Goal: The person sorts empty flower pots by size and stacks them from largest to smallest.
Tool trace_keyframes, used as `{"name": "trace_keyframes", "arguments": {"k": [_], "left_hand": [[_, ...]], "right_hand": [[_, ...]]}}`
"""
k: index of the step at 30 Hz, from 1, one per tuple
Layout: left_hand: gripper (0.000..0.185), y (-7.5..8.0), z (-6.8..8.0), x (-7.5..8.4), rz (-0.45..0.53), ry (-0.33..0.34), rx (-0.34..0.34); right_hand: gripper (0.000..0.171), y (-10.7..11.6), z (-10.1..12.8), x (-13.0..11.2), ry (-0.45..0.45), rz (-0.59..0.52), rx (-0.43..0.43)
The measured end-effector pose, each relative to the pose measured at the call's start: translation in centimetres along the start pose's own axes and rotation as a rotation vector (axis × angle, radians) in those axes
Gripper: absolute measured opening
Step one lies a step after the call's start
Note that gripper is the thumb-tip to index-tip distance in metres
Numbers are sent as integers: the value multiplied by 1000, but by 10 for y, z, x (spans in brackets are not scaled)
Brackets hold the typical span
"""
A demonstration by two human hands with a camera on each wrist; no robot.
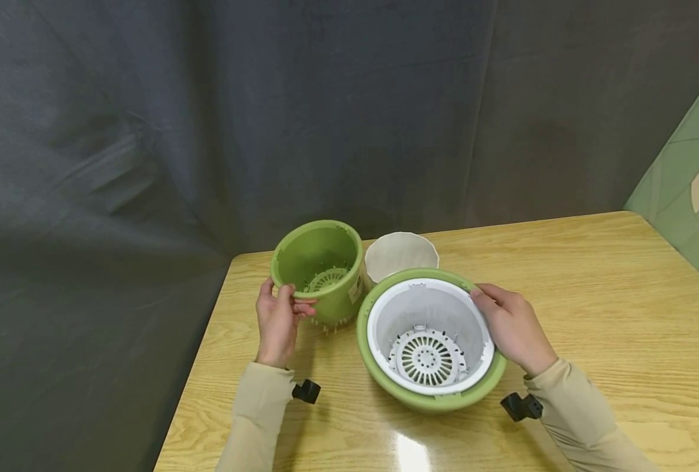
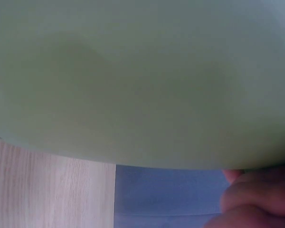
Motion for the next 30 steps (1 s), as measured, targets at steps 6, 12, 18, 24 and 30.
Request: {"name": "trace_keyframes", "arguments": {"k": [6, 12, 18, 24, 30], "left_hand": [[49, -2, 2, 4, 3, 0, -2], [48, -2, 4, 6, 15, 2, 1], [47, -3, 5, 8, 33, -1, 3], [46, -4, 6, 9, 40, -11, -2], [45, -5, 7, 10, 44, -12, -11]], "right_hand": [[52, 0, 0, 0, -3, -6, -3], [52, 0, 0, 0, -4, -9, -5], [53, 0, 1, 0, -7, -13, -7], [52, 0, 1, 0, -2, -8, -4], [52, -1, 1, 0, -1, -6, -2]]}}
Point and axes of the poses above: each hand's wrist, its own z-axis away from the middle knuckle, its own y-axis out of the back of the hand, x = y × z, the point moved 6 cm from there along -z, towards the middle knuckle, and after that the axes turned 6 degrees about x, right-handed, at the moved point
